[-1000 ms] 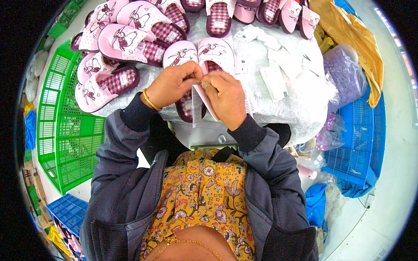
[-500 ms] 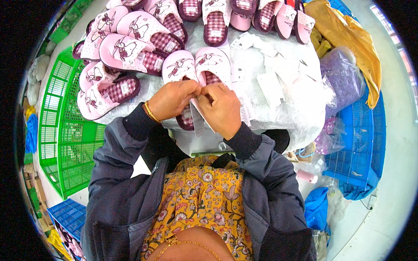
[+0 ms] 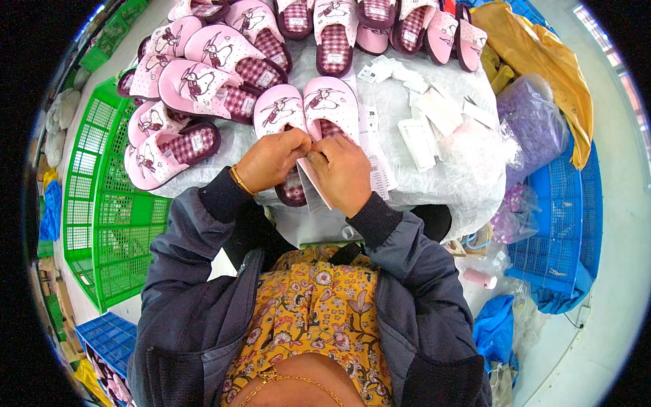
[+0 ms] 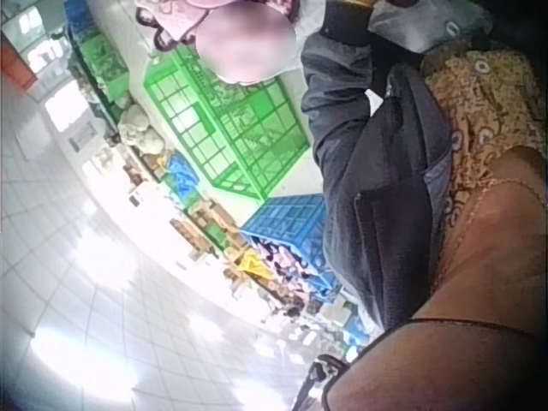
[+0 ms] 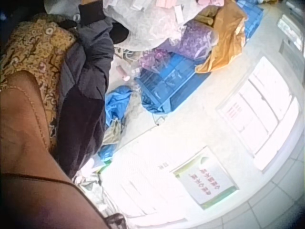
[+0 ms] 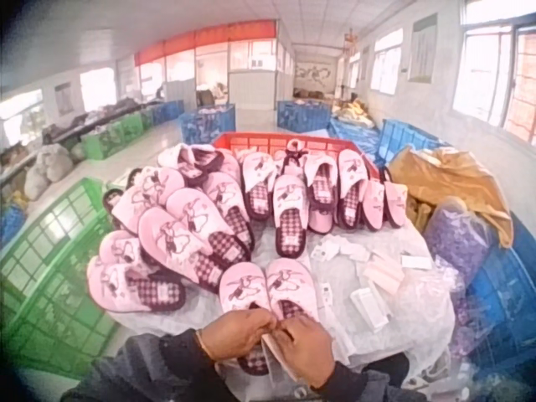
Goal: The person repeatedly picks up pairs of pink slippers, attaches white tags to them, and places them back on the table. The process is repeated for multiple pairs throughout the clip.
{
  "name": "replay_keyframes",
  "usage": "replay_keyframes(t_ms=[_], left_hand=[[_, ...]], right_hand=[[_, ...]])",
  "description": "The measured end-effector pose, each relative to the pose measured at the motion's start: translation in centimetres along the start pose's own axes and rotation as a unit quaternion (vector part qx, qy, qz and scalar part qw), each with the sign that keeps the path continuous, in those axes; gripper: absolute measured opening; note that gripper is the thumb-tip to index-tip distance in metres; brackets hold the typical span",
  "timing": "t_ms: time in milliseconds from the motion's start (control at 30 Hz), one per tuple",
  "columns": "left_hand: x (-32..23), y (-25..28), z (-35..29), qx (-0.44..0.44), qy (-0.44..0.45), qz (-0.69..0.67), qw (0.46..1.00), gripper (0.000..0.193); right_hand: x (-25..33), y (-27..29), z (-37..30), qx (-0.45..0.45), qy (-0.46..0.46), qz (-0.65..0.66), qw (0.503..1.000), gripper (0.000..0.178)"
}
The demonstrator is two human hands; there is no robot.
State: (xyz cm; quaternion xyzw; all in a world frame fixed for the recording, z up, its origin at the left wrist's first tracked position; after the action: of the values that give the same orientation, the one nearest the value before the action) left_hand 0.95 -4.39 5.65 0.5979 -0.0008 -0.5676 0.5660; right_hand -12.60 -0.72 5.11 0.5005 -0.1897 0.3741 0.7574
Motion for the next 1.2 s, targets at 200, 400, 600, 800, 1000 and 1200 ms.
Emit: replay_keyframes(t_ms=[200,400,600,800,1000,1200], left_hand=[[-1.3,2.2,-1.7,-0.221,-0.047,0.04,0.973,0.012],[0.5,3.3,-4.0,-0.347,0.033,0.054,0.936,0.009],[2.8,2.7,-5.5,-0.421,0.043,0.002,0.906,0.012],[6.7,1.4,-7.7,-0.458,0.092,-0.073,0.881,0.011],[5.9,1.3,-7.3,-0.443,0.137,-0.039,0.885,0.013],[5.7,1.5,-7.2,-0.453,0.133,-0.037,0.881,0.012]], right_hand=[[-1.4,1.2,1.0,0.018,-0.082,0.077,0.994,0.018],[2.8,-0.4,4.3,0.084,0.069,-0.153,0.982,0.038],[0.8,-0.3,5.7,0.02,0.07,-0.162,0.984,0.015],[1.5,6.7,6.7,-0.003,0.082,-0.114,0.99,0.02],[6.0,18.1,26.8,-0.13,0.205,-0.306,0.921,0.032],[2.4,18.6,36.8,-0.162,0.155,-0.236,0.945,0.037]])
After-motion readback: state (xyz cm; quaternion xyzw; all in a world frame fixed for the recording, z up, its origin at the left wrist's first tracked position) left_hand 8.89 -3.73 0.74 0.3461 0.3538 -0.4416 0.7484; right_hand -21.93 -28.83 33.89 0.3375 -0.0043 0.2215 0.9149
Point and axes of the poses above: each hand's wrist, its own z-axis towards the middle knuckle, its own y-axis out of the back of the hand, x = y × z, the point moved 6 cm from there along z, towards the middle knuckle, and after that the axes turned 2 degrees about x, right-handed, at the moved point
